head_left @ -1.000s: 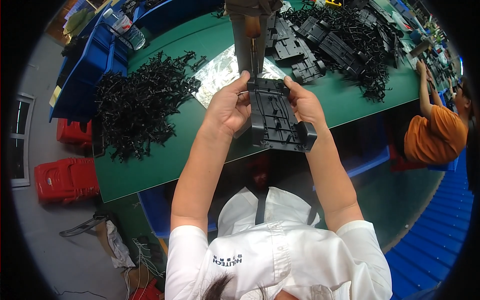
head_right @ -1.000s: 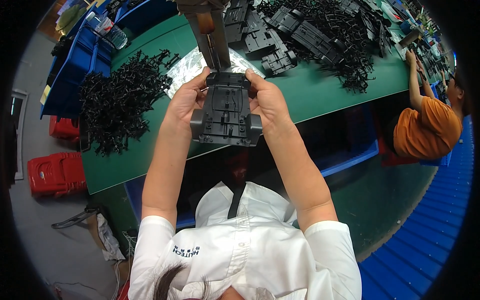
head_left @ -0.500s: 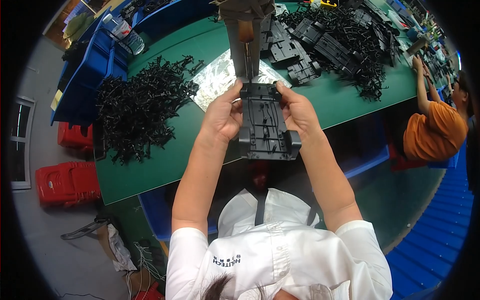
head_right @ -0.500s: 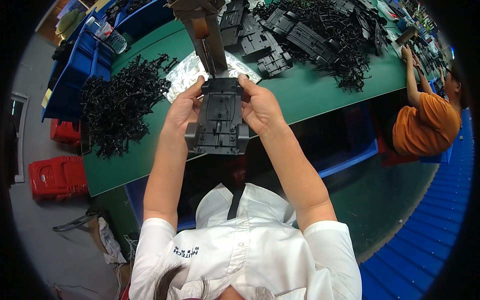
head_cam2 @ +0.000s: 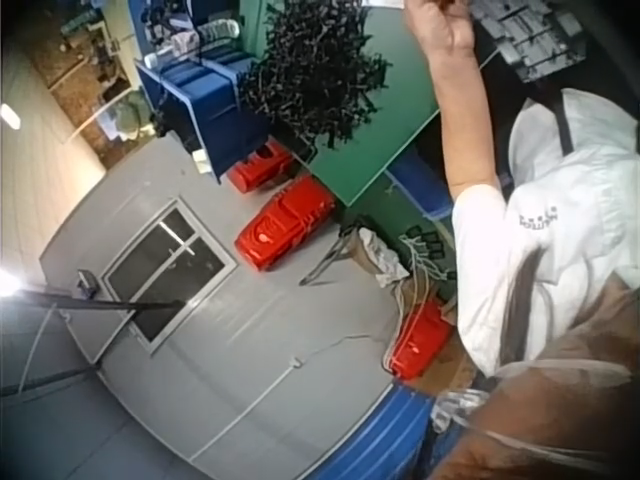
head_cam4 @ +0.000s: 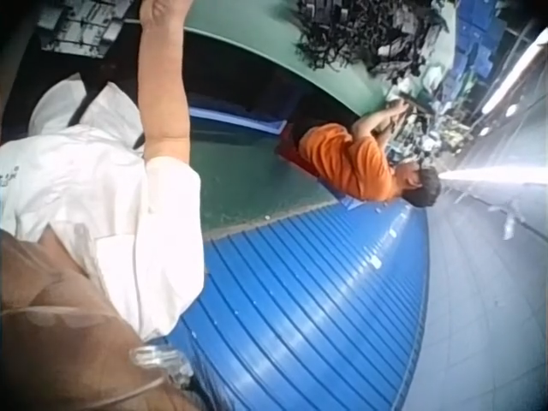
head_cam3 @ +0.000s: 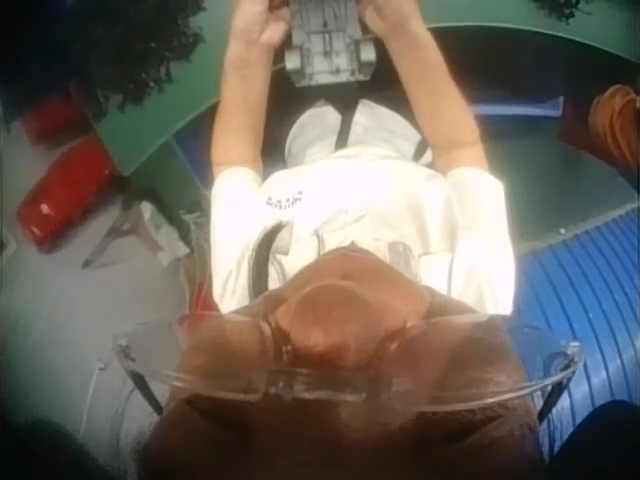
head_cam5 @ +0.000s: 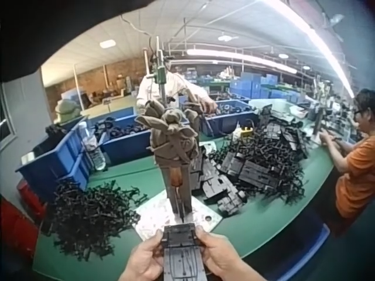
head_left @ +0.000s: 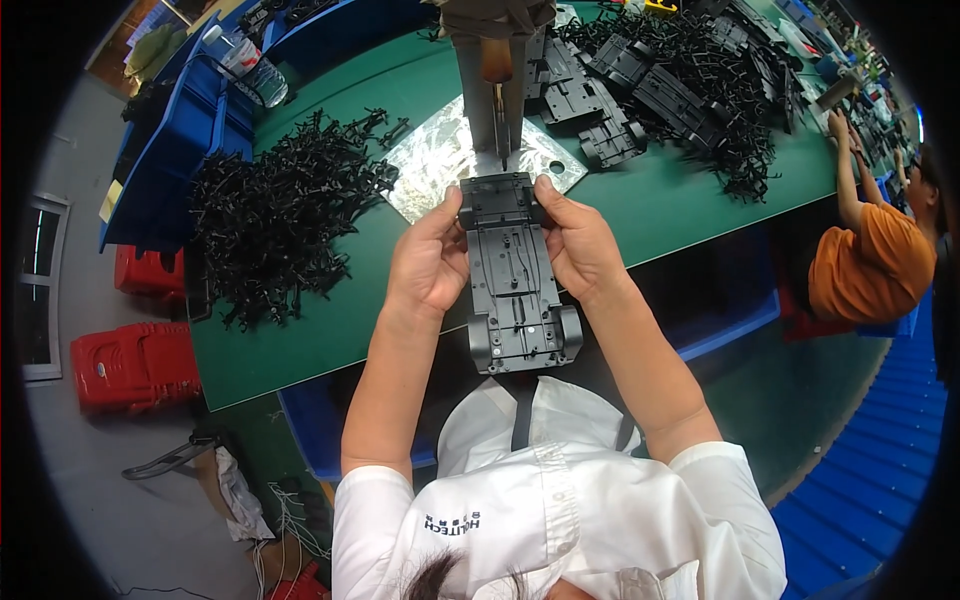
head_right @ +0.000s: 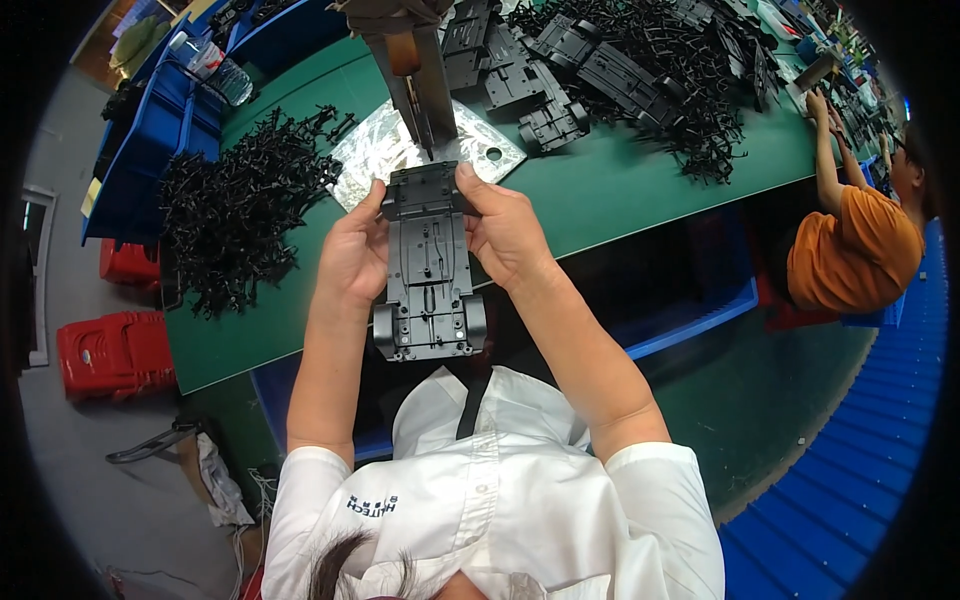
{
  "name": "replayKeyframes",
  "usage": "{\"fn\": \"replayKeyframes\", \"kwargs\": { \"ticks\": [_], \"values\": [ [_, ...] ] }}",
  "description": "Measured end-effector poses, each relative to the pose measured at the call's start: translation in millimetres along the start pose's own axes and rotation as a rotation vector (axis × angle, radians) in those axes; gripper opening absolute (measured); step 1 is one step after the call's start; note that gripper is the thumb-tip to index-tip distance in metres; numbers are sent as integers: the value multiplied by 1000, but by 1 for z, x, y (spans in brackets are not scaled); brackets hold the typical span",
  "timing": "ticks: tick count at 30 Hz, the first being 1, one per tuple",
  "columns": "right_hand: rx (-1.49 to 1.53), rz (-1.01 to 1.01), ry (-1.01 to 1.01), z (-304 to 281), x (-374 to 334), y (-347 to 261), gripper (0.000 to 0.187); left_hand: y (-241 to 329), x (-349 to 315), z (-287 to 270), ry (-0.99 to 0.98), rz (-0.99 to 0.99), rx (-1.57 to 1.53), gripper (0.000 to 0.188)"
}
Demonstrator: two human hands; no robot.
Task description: Assembling components onto a toy car chassis at a factory workstation.
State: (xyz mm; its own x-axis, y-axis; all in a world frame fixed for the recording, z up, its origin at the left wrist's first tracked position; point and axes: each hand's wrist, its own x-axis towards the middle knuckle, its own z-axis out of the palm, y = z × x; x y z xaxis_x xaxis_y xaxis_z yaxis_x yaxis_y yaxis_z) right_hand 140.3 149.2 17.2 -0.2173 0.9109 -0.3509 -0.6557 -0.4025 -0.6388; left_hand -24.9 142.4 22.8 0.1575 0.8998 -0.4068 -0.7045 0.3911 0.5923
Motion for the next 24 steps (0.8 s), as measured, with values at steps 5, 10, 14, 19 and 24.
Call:
{"fn": "replayKeyframes", "kwargs": {
  "ticks": [5,10,14,19,24],
  "values": [
    [-8,1,4,7,0,0,32,3,-5,2,14,20,1,29],
    [-36,3,20,9,3,-2,32,6,-4,2,-1,27,-18,30],
    [-31,9,32,11,7,-1,31,9,-4,3,27,28,-22,30],
    [-25,20,41,13,8,-3,30,10,-2,5,60,27,-36,30],
    [-32,5,51,15,8,-4,28,12,-2,6,51,30,-15,30]
  ]
}}
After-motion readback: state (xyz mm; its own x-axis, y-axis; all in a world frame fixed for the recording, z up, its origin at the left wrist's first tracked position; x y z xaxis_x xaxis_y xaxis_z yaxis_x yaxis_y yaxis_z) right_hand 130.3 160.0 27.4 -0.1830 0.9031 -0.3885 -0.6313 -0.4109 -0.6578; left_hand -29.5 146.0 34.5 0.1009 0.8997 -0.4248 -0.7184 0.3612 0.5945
